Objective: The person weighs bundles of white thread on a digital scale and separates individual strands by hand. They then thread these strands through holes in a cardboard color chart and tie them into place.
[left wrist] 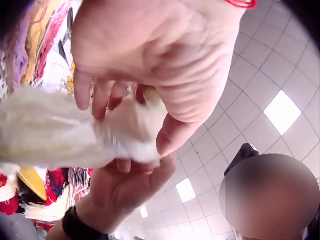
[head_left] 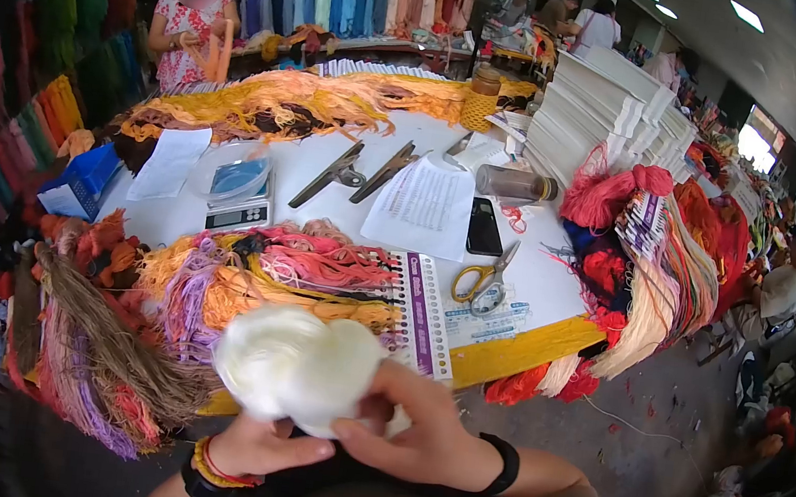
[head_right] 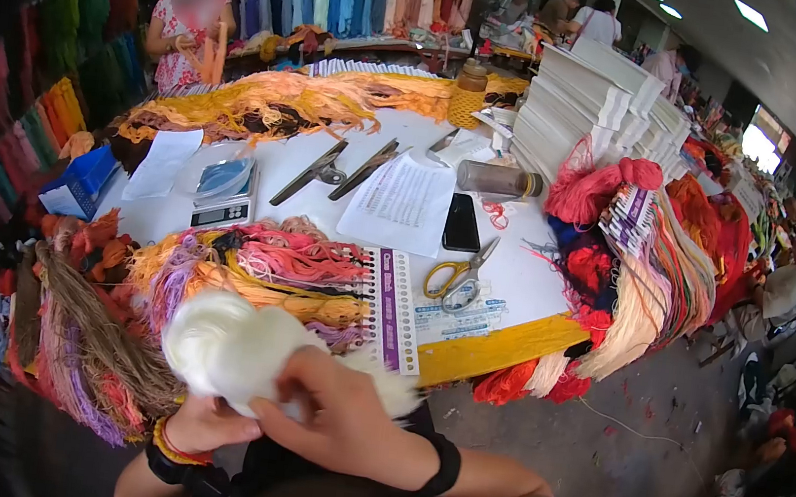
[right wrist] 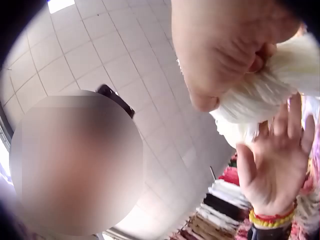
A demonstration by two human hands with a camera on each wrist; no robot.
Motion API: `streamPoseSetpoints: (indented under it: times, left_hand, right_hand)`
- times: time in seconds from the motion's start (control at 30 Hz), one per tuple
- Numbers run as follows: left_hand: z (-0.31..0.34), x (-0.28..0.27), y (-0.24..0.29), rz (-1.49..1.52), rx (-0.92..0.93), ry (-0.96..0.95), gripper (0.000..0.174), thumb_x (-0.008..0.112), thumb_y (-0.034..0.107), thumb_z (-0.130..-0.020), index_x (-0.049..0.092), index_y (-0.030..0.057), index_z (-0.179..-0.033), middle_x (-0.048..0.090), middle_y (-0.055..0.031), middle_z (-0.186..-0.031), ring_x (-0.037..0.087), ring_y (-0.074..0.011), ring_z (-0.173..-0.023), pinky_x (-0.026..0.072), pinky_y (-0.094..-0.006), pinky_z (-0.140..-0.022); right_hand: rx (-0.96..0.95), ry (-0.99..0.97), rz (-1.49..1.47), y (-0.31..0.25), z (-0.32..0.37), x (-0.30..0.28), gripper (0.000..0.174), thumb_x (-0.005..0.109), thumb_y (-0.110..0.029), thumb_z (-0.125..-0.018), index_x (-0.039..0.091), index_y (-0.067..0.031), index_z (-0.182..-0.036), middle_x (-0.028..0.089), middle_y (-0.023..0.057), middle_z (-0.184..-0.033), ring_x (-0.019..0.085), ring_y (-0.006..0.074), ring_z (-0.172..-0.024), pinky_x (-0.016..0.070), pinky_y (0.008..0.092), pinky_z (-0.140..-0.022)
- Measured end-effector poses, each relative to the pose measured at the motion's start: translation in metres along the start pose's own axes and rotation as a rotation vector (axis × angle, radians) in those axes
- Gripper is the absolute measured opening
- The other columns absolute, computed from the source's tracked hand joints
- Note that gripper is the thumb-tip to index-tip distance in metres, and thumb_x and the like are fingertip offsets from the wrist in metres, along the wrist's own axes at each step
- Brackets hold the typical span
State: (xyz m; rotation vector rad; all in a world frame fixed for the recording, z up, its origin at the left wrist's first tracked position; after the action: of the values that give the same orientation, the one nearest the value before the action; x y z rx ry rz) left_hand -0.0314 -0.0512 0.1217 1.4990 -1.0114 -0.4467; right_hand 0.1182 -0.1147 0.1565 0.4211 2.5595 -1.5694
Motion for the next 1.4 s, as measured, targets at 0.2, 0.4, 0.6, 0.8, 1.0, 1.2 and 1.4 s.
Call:
streamPoseSetpoints:
  times: [0.2,0.4,0.6,0.8,1.0,1.2,1.4]
  left_hand:
    - [0.037,-0.043,-0.002,-0.072,-0.033,0.288,0.051,0.067,0.007,-0.075,0.044,-0.0013,-0.119,0.055,-0.0061,-0.11,0.052,-0.0132,-0.1,0.0402,-0.0284,-0.088]
    - [0.055,-0.056,-0.004,-0.34,-0.028,0.284,0.056,0.071,0.011,-0.072,0.044,-0.0013,-0.119,0.055,-0.0066,-0.105,0.052,-0.0122,-0.095,0.0412,-0.0269,-0.085]
    - [0.062,-0.072,-0.009,-0.556,-0.071,0.404,0.055,0.069,0.008,-0.073,0.04,0.0011,-0.12,0.052,-0.0077,-0.104,0.05,-0.0129,-0.096,0.0415,-0.0264,-0.084]
    - [0.056,-0.074,0.008,-1.048,0.079,0.288,0.046,0.069,0.007,-0.068,0.048,0.0051,-0.11,0.053,-0.0126,-0.105,0.054,-0.0269,-0.097,0.045,-0.0304,-0.08]
    - [0.053,-0.07,0.035,-1.243,0.291,0.267,0.037,0.068,0.006,-0.061,0.049,0.0053,-0.093,0.059,-0.0116,-0.095,0.059,-0.0294,-0.084,0.0491,-0.0336,-0.069]
    - [0.074,-0.102,0.033,-0.592,0.148,0.51,0.019,0.055,-0.004,-0.071,0.053,0.0002,-0.09,0.06,-0.0094,-0.096,0.058,-0.0174,-0.088,0.0452,-0.0286,-0.078]
    - [0.074,-0.103,0.024,-0.275,0.112,0.612,0.029,0.049,-0.005,-0.076,0.053,0.0008,-0.104,0.055,-0.0065,-0.104,0.052,-0.0133,-0.094,0.0422,-0.0249,-0.081]
  right_hand:
    - [-0.208,-0.089,0.199,-0.002,-0.013,0.038,0.017,0.067,-0.013,-0.072,0.056,-0.0056,-0.083,0.055,0.0065,-0.074,0.054,0.0177,-0.056,0.0441,0.0251,-0.049]
    - [-0.372,-0.274,0.348,0.012,-0.028,0.068,0.043,0.066,-0.017,-0.07,0.049,-0.0035,-0.107,0.051,0.0147,-0.099,0.053,0.031,-0.085,0.046,0.0363,-0.072]
    - [0.051,-0.387,0.037,0.069,-0.029,0.077,0.037,0.06,-0.013,-0.07,0.052,0.0012,-0.103,0.055,0.0141,-0.089,0.056,0.0235,-0.077,0.0455,0.0321,-0.068]
    - [0.333,-0.408,-0.113,0.103,-0.038,0.088,0.025,0.056,-0.011,-0.074,0.057,0.0014,-0.096,0.058,0.0058,-0.079,0.053,0.0109,-0.069,0.0436,0.0252,-0.061]
    - [0.461,-0.445,-0.486,0.095,-0.044,0.094,0.025,0.054,-0.005,-0.075,0.057,0.0008,-0.099,0.058,0.002,-0.087,0.053,0.0067,-0.077,0.043,0.0217,-0.066]
    - [0.405,-0.352,-0.714,0.052,-0.051,0.07,0.03,0.052,-0.006,-0.064,0.055,0.0014,-0.093,0.058,0.004,-0.087,0.054,0.0113,-0.082,0.041,0.0257,-0.074]
    - [0.449,-0.495,-1.312,0.057,-0.06,0.093,0.047,0.04,-0.016,-0.074,0.044,0.0072,-0.115,0.057,0.0167,-0.103,0.053,0.0258,-0.102,0.039,0.0367,-0.091]
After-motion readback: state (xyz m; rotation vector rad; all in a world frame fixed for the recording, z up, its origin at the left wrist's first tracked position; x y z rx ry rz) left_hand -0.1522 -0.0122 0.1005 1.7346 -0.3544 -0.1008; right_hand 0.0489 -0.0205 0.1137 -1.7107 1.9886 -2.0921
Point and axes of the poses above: each hand's wrist, its own z-axis away from the middle knuckle, its own x-axis out of the palm, y = z × x, the point moved 3 cm from there along -z, towards the middle knuckle
